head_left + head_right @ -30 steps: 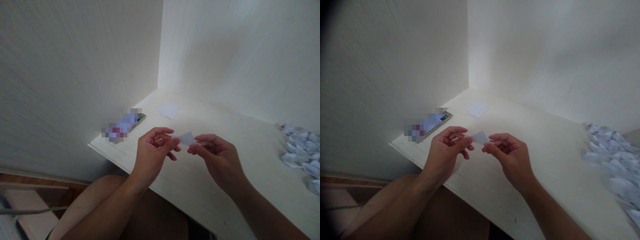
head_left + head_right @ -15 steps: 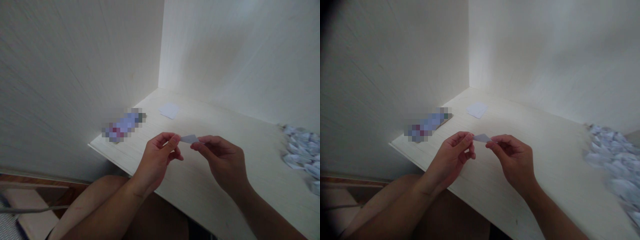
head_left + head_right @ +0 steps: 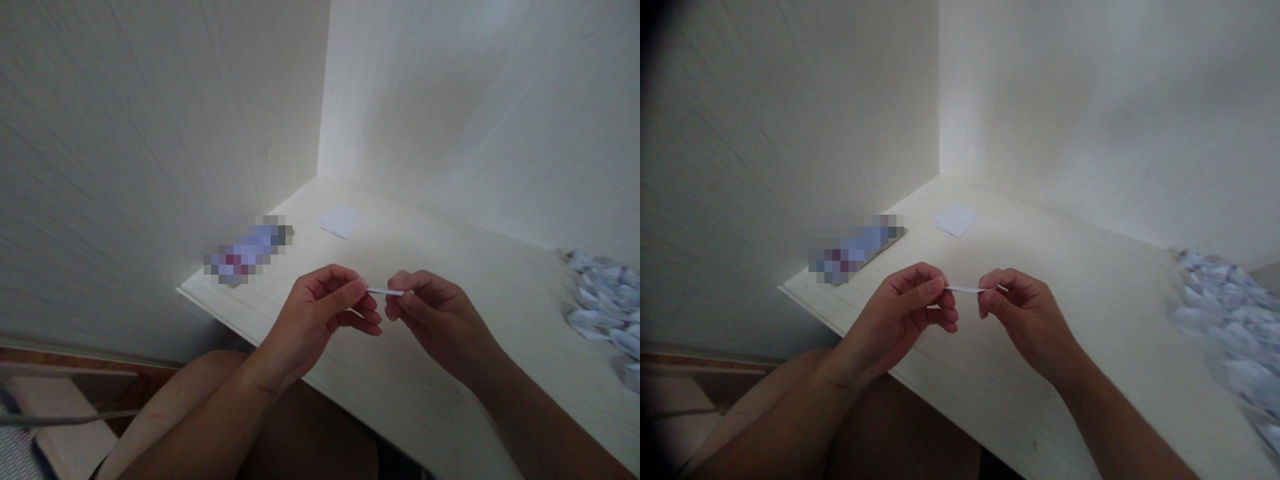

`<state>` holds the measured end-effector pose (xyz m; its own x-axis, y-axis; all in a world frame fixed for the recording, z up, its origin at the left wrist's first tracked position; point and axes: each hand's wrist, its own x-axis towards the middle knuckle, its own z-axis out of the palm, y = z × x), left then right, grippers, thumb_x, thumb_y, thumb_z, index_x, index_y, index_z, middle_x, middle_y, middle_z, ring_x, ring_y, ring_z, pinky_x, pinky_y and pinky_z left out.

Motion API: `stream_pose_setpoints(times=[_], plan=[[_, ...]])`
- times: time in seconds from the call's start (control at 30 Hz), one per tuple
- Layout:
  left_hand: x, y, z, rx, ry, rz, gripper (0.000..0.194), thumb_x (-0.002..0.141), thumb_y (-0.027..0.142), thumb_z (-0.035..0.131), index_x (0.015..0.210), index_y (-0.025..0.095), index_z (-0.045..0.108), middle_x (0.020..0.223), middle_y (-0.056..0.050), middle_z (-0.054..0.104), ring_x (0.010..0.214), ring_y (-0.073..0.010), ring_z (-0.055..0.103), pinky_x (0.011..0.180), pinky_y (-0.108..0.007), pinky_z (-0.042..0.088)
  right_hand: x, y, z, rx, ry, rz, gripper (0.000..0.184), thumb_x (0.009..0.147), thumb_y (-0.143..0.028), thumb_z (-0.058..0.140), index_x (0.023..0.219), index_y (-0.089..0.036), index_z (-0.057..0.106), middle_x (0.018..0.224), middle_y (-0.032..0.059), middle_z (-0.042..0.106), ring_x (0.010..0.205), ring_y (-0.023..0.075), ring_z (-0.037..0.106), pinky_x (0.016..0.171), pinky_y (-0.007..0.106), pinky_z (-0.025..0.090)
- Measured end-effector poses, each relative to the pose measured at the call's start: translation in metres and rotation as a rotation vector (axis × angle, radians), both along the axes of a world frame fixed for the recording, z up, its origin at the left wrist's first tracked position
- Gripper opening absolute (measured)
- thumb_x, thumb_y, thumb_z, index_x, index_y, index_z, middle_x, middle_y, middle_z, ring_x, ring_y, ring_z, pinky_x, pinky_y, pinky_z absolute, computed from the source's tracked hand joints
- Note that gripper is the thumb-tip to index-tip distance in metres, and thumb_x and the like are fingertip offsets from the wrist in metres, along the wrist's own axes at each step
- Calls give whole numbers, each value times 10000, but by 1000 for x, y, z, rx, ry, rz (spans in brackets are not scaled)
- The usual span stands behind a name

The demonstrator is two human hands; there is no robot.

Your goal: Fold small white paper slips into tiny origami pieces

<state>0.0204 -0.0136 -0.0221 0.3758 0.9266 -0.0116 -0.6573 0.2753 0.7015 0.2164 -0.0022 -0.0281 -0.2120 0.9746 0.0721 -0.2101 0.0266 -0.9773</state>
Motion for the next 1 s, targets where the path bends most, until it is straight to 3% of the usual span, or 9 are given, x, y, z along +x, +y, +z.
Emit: stream_pose_setpoints(times=[0.27,0.47,0.67,0.87,1.0], plan=[[-14,-1,7,50,114,-167,97,863,213,825,821,151,763,720,-36,754,659,-136,724,655,-249,633,8,-1,7,-50,96,232,95,814,-388,881,848,-313,834,735,-19,669,623,129,616,583,271,497],[-30,5,17,95,380,-262,85,810,199,870,833,148,806,760,-43,792,672,-128,740,672,-221,614,16,3,7,-23,48,331,102,816,-333,890,882,-263,857,776,10,686,641,108,607,563,238,467],[-36,4,21,212,673,-206,35,813,165,837,846,156,828,819,-28,771,668,-103,707,637,-193,591,22,8,3,-56,-105,332,89,779,-297,916,832,-255,857,764,13,723,684,110,636,612,228,492],[-32,4,19,287,722,-147,41,827,171,808,852,173,840,904,-24,721,682,-103,696,612,-206,609,27,12,4,-68,-218,329,117,763,-299,921,850,-250,858,785,20,746,705,125,679,645,234,524],[-33,4,21,277,694,-200,24,811,177,820,829,174,836,852,-16,711,665,-99,683,608,-206,609,31,12,7,-52,-233,468,123,813,-328,885,907,-251,866,815,36,770,728,135,693,678,252,544]])
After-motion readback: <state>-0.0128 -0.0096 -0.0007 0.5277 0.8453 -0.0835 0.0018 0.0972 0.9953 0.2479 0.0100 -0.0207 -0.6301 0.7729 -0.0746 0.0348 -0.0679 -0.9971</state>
